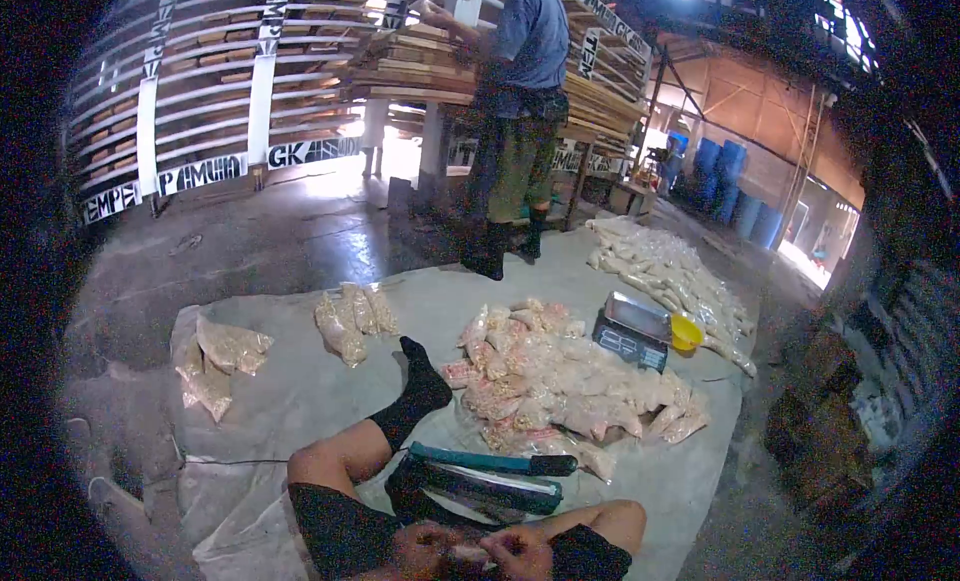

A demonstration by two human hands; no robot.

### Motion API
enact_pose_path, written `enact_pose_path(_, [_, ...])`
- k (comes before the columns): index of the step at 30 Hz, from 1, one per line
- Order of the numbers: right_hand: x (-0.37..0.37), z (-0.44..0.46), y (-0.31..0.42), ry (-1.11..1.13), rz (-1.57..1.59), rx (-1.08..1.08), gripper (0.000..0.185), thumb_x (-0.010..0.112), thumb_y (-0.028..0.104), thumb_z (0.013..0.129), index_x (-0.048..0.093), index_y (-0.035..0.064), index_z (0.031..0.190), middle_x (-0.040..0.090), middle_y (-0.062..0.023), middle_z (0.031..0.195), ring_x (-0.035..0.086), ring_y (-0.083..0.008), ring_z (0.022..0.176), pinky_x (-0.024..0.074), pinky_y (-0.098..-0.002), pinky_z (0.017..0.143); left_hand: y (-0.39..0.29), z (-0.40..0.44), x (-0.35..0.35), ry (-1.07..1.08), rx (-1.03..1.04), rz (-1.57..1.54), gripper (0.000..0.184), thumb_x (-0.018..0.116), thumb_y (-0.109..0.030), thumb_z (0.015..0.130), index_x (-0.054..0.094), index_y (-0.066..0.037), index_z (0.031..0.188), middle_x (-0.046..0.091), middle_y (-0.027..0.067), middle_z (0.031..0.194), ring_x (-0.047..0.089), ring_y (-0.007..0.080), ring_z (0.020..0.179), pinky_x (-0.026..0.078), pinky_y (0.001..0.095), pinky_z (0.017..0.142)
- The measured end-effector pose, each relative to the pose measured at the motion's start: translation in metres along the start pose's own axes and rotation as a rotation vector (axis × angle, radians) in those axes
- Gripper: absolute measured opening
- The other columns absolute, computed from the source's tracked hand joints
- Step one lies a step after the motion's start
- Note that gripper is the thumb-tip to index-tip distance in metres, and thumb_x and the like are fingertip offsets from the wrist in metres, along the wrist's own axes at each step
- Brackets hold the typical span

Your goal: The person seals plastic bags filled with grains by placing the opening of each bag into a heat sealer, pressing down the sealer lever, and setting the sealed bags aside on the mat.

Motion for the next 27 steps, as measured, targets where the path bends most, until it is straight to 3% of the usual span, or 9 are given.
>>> enact_pose_path(5, [-0.006, 0.002, 0.023, -0.173, -0.258, 0.244, 0.027, 0.071, 0.028, 0.096, 0.071, 0.0029, 0.107, 0.071, -0.0041, 0.091, 0.065, -0.0147, 0.081, 0.0538, -0.0322, 0.072, -0.024, 0.006, -0.008, -0.143, 0.055, -0.072, 0.027, 0.061, -0.03, 0.101, 0.071, -0.004, 0.105, 0.07, 0.0126, 0.098, 0.068, 0.026, 0.088, 0.055, 0.04, 0.079])
enact_pose_path(11, [-0.028, 0.01, -0.008, -0.11, -0.174, 0.259, 0.025, 0.069, 0.027, 0.098, 0.068, 0.0019, 0.103, 0.068, -0.0066, 0.083, 0.063, -0.0129, 0.075, 0.0521, -0.0322, 0.066, 0.024, 0.023, 0.025, 0.131, -0.172, -0.212, 0.025, 0.059, -0.027, 0.103, 0.069, -0.003, 0.104, 0.067, 0.0113, 0.09, 0.065, 0.0202, 0.085, 0.051, 0.0399, 0.08])
enact_pose_path(13, [-0.044, 0.027, -0.016, -0.113, -0.274, 0.255, 0.03, 0.069, 0.031, 0.097, 0.07, 0.0019, 0.101, 0.071, -0.0077, 0.087, 0.065, -0.0145, 0.081, 0.0534, -0.0341, 0.072, 0.021, 0.035, 0.02, 0.119, -0.267, -0.099, 0.034, 0.07, -0.034, 0.094, 0.071, -0.001, 0.106, 0.073, 0.0106, 0.095, 0.07, 0.0187, 0.094, 0.054, 0.0356, 0.088])
enact_pose_path(15, [-0.045, 0.036, -0.008, -0.105, -0.425, 0.108, 0.032, 0.064, 0.033, 0.099, 0.075, 0.0032, 0.101, 0.073, -0.0072, 0.083, 0.067, -0.0171, 0.079, 0.0547, -0.0356, 0.079, 0.001, 0.046, 0.01, 0.058, -0.413, -0.044, 0.029, 0.065, -0.022, 0.096, 0.069, -0.002, 0.117, 0.075, 0.0109, 0.093, 0.072, 0.021, 0.082, 0.056, 0.0331, 0.075])
enact_pose_path(17, [-0.054, 0.054, -0.042, -0.132, -0.289, 0.104, 0.035, 0.059, 0.036, 0.103, 0.07, 0.0026, 0.101, 0.063, 0.0008, 0.081, 0.058, -0.0106, 0.073, 0.0515, -0.0285, 0.067, 0.052, 0.062, 0.022, -0.083, -0.242, 0.026, 0.024, 0.065, -0.021, 0.096, 0.071, -0.001, 0.107, 0.074, 0.0095, 0.08, 0.07, 0.0165, 0.072, 0.056, 0.0332, 0.072])
enact_pose_path(18, [-0.057, 0.06, -0.047, -0.137, -0.295, 0.225, 0.034, 0.061, 0.032, 0.101, 0.073, 0.0008, 0.105, 0.072, -0.0096, 0.089, 0.065, -0.0179, 0.081, 0.0532, -0.0364, 0.075, 0.015, 0.073, 0.017, -0.027, -0.298, 0.154, 0.02, 0.064, -0.018, 0.096, 0.071, -0.002, 0.106, 0.073, 0.0102, 0.08, 0.07, 0.0163, 0.072, 0.056, 0.0326, 0.069])
enact_pose_path(20, [-0.069, 0.078, -0.074, -0.276, -0.328, 0.172, 0.035, 0.058, 0.032, 0.102, 0.071, -0.0002, 0.103, 0.072, -0.0098, 0.09, 0.064, -0.0182, 0.083, 0.0523, -0.036, 0.077, 0.024, 0.088, 0.028, -0.045, -0.369, -0.119, 0.018, 0.064, -0.018, 0.097, 0.069, -0.002, 0.098, 0.069, 0.0064, 0.076, 0.067, 0.0162, 0.069, 0.055, 0.0335, 0.063])
enact_pose_path(22, [-0.061, 0.086, -0.049, -0.294, -0.324, 0.098, 0.034, 0.061, 0.031, 0.1, 0.071, -0.0014, 0.103, 0.072, -0.0098, 0.091, 0.063, -0.0177, 0.083, 0.0516, -0.0349, 0.078, 0.05, 0.1, 0.037, -0.059, -0.454, -0.048, 0.02, 0.069, -0.021, 0.096, 0.068, -0.001, 0.094, 0.069, 0.0053, 0.08, 0.064, 0.014, 0.067, 0.05, 0.0311, 0.058])
enact_pose_path(27, [-0.057, 0.103, -0.1, -0.438, -0.095, 0.151, 0.029, 0.06, 0.025, 0.102, 0.068, -0.0027, 0.101, 0.068, -0.0056, 0.083, 0.063, -0.0144, 0.075, 0.0528, -0.0318, 0.068, 0.083, 0.103, 0.06, -0.185, -0.531, -0.51, 0.022, 0.067, -0.025, 0.098, 0.067, -0.003, 0.099, 0.069, 0.0059, 0.087, 0.062, 0.0148, 0.07, 0.052, 0.0317, 0.063])
Point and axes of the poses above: each hand's wrist, its own z-axis towards the middle knuckle, its own x-axis out of the palm, y = z × x, the point moved 6 cm from there along z, towards the middle knuckle
